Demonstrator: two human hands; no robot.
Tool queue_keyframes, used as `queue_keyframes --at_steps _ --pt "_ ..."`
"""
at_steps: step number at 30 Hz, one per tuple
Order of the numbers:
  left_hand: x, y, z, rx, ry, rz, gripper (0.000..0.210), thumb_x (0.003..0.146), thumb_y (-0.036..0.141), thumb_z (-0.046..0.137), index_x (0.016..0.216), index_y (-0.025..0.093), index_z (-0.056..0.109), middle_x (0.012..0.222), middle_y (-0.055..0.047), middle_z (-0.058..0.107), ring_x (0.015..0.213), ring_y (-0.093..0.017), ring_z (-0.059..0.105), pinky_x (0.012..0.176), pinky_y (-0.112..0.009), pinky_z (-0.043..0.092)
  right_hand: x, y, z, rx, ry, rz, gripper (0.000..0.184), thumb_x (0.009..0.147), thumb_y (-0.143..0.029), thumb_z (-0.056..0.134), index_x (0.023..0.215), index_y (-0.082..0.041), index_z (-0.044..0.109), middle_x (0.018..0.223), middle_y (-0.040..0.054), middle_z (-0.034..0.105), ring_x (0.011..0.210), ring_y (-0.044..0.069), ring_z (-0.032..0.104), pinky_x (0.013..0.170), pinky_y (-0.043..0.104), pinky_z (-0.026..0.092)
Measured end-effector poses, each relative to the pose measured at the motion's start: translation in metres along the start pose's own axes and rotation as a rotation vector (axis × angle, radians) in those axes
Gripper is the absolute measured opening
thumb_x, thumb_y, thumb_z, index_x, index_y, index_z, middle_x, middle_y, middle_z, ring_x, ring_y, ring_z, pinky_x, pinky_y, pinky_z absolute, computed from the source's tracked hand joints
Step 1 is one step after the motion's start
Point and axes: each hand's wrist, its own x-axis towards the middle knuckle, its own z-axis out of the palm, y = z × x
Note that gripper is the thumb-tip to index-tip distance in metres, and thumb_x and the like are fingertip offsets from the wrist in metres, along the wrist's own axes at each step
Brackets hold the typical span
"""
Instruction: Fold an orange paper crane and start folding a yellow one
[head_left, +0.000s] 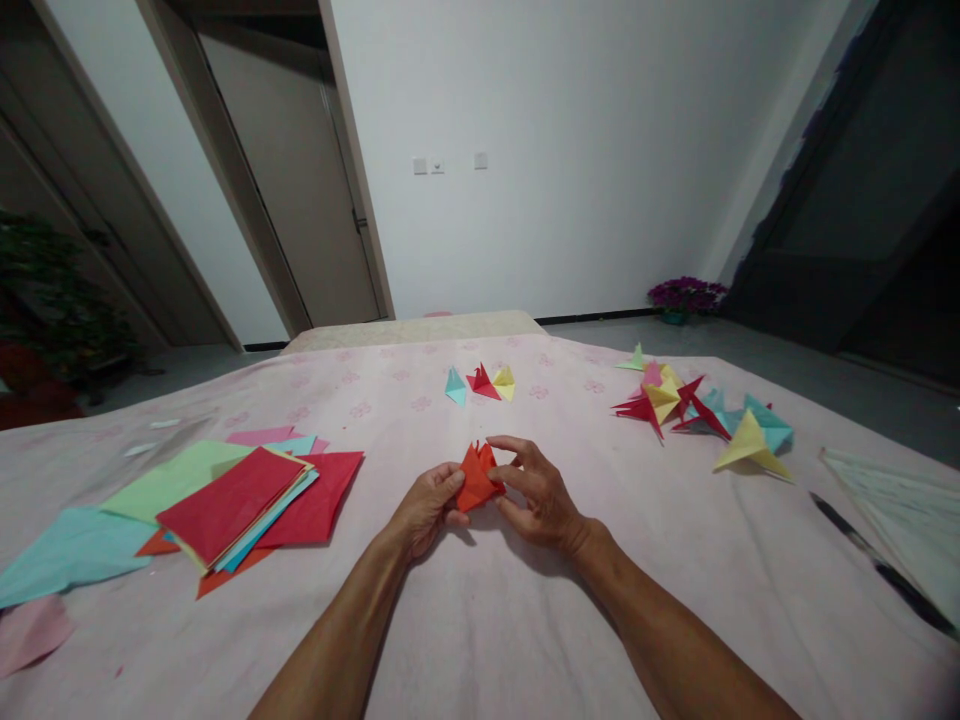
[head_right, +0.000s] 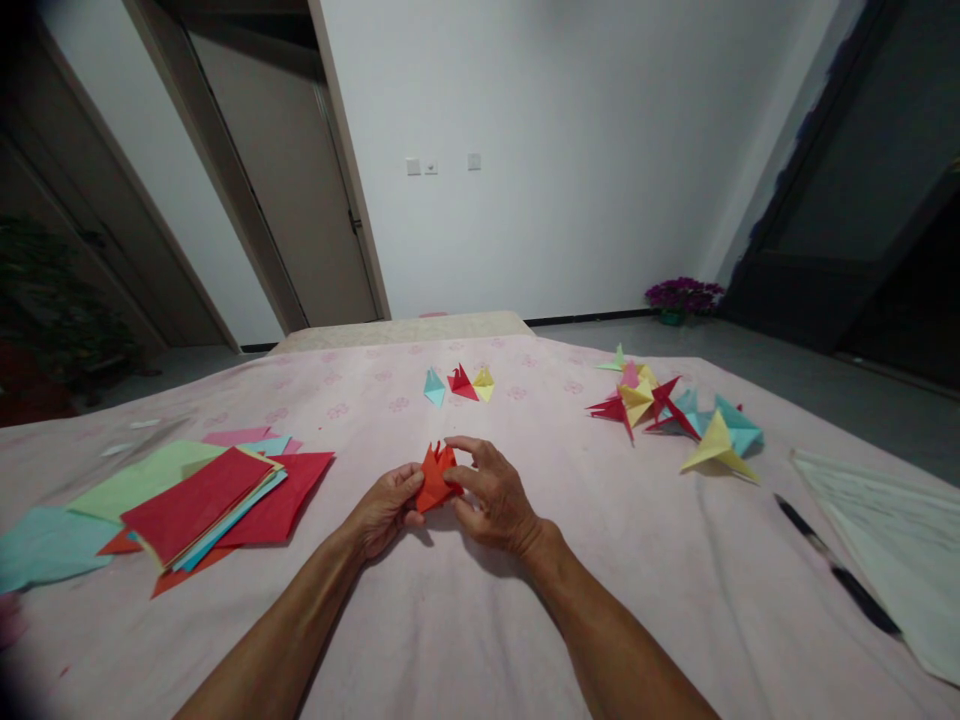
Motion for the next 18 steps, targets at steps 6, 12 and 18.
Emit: queue_keyframes --at_steps 6,12,18 --pt "-0.001 0.002 -0.001 0.003 -0.009 -0.032 0.04 0.072 0.04 0.082 0.093 0.01 0.065 0.083 -0.007 0.068 0.062 -0.01 0.063 0.045 -0.014 0.054 0.005 0.002 -0.008 0.008 -0.08 -0.009 0.014 0.085 -0.02 0.062 0.093 -0.026 0.072 0.142 0.0064 0.048 0.13 0.027 0.043 0.1 0.046 0.045" --pt "0.001 0.0 -0.004 0.008 -0.024 -0.039 0.042 0.07 0.042 0.083 0.087 0.008 0.065 0.075 -0.003 0.064 0.056 -0.007 0.057 0.046 -0.015 0.055 0.006 0.009 -0.002 0.041 -0.082 0.041 0.013 0.091 -0.025 0.06 0.086 -0.025 0.071 0.143 0.0053 0.048 0.134 0.027 0.037 0.102 0.049 0.044" --pt "0.001 -0.001 -0.006 -0.003 -0.05 -0.059 0.043 0.07 0.041 0.083 0.091 0.007 0.067 0.08 -0.006 0.066 0.061 -0.008 0.06 0.05 -0.015 0.056 0.007 0.007 0.006 0.065 -0.041 0.084 0.012 0.092 -0.024 0.059 0.085 -0.024 0.069 0.137 0.0063 0.053 0.13 0.026 0.04 0.106 0.048 0.04"
